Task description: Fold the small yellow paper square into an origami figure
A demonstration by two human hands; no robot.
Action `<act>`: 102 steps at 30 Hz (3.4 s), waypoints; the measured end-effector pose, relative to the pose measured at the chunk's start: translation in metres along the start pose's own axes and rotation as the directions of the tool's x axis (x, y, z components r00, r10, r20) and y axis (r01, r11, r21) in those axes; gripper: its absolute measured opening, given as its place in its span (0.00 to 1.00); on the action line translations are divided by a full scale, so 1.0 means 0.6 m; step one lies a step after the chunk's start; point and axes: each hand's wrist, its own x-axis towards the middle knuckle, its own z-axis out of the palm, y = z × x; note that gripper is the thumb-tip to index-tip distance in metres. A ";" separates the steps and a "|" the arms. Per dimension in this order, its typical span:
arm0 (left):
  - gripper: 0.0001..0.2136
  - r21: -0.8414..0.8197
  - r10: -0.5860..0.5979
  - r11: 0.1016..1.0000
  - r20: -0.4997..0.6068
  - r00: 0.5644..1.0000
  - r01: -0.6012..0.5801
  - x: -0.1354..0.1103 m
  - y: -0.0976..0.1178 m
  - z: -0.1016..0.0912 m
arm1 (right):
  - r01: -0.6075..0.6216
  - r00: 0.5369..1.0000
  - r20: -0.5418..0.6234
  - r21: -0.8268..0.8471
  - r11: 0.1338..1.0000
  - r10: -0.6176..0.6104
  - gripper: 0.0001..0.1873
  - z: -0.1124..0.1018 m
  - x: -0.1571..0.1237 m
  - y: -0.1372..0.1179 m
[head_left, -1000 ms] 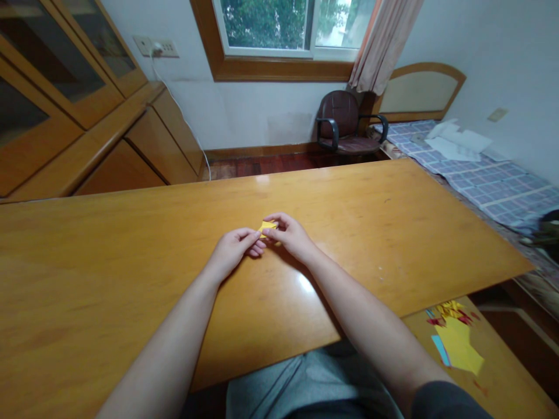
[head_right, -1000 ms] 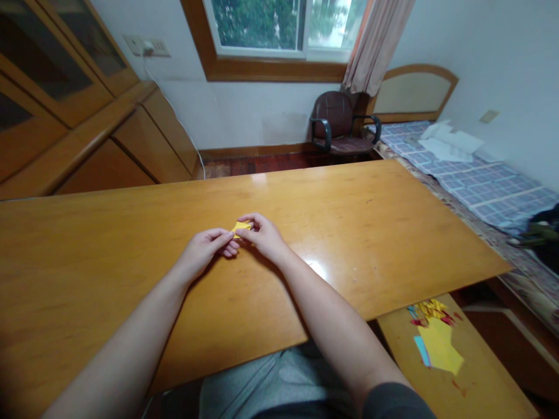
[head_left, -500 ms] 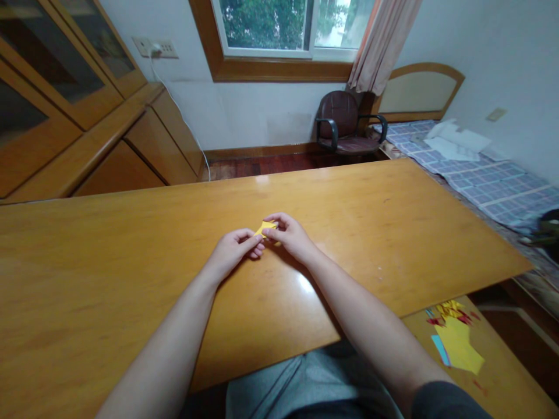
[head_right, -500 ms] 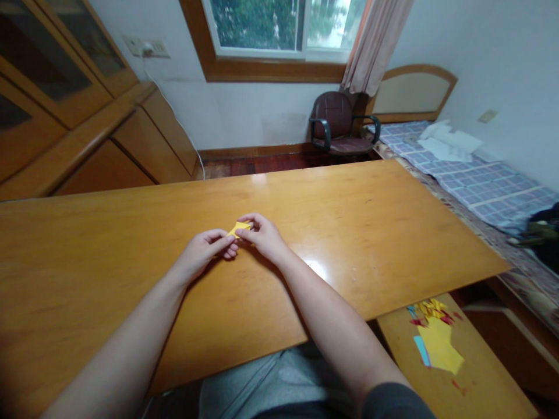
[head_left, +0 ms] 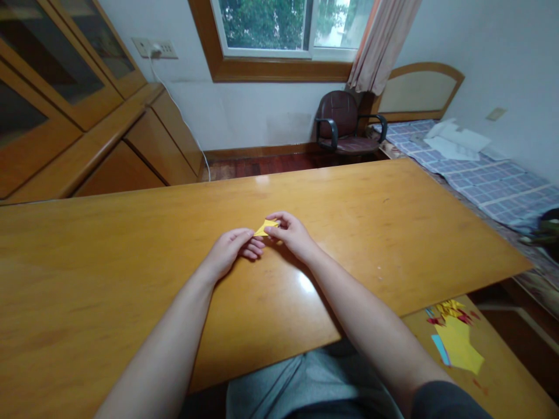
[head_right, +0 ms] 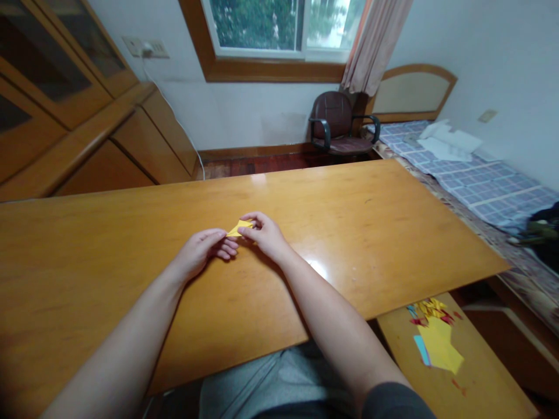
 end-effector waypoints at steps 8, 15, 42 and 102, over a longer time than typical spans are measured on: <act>0.17 -0.007 0.002 1.000 -0.022 1.000 -0.003 0.000 0.000 0.002 | 0.000 1.000 0.015 -0.025 1.000 0.001 0.22 0.000 0.002 0.005; 0.16 0.036 0.024 0.999 -0.057 0.998 -0.022 0.001 -0.005 0.002 | 0.023 1.000 0.020 -0.075 0.997 -0.022 0.20 -0.002 0.003 0.008; 0.16 0.080 0.032 0.996 -0.038 0.999 -0.028 -0.005 0.001 0.008 | 0.087 0.996 0.039 -0.136 0.987 -0.083 0.18 -0.004 0.003 0.015; 0.16 0.130 0.044 0.990 0.014 0.999 -0.046 -0.003 -0.002 0.009 | 0.133 0.990 0.074 -0.159 0.978 -0.123 0.21 0.002 -0.003 0.011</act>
